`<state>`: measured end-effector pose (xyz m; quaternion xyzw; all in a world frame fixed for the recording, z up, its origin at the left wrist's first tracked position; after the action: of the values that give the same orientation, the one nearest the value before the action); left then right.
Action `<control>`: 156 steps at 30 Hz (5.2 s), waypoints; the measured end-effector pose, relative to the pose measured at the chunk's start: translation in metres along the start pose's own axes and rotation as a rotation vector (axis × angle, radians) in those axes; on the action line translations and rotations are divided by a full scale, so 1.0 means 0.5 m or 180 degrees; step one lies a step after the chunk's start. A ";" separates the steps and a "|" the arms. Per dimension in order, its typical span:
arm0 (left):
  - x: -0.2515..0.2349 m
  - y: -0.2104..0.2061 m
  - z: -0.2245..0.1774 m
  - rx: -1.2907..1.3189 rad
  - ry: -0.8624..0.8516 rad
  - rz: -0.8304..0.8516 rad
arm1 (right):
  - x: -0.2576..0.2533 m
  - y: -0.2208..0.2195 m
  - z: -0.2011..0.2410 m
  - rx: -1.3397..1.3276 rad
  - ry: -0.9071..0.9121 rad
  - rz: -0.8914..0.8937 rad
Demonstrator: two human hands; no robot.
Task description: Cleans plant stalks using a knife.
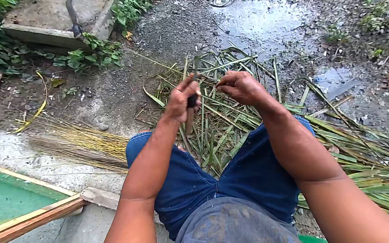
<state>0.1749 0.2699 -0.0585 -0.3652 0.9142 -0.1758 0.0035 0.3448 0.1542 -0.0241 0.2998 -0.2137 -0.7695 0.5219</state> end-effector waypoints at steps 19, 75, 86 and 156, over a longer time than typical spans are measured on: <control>-0.006 0.047 -0.038 0.0021 -0.0415 -0.0396 | 0.009 0.015 -0.029 -0.0073 -0.0121 0.0272; 0.025 0.128 -0.035 -0.3333 0.0162 0.0088 | 0.047 0.121 -0.094 -0.0208 -0.0925 -0.0230; 0.016 0.045 -0.007 -0.0489 0.0153 -0.0168 | 0.007 0.018 -0.042 -0.0309 -0.0287 0.0460; 0.035 0.071 -0.043 -0.0689 -0.0297 -0.0441 | 0.045 0.092 -0.074 -0.0399 -0.0810 -0.0094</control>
<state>0.1356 0.2890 -0.0477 -0.4334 0.8993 -0.0588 -0.0056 0.3950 0.1162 -0.0271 0.1697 -0.2253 -0.8206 0.4970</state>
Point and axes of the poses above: each hand's wrist, its own x-axis away from the middle knuckle, its own y-axis out of the back of the hand, z = x × y, the point moved 4 cm from there along -x, towards the middle knuckle, and after that the axes turned 8 degrees about -z, right-handed, at the moved point
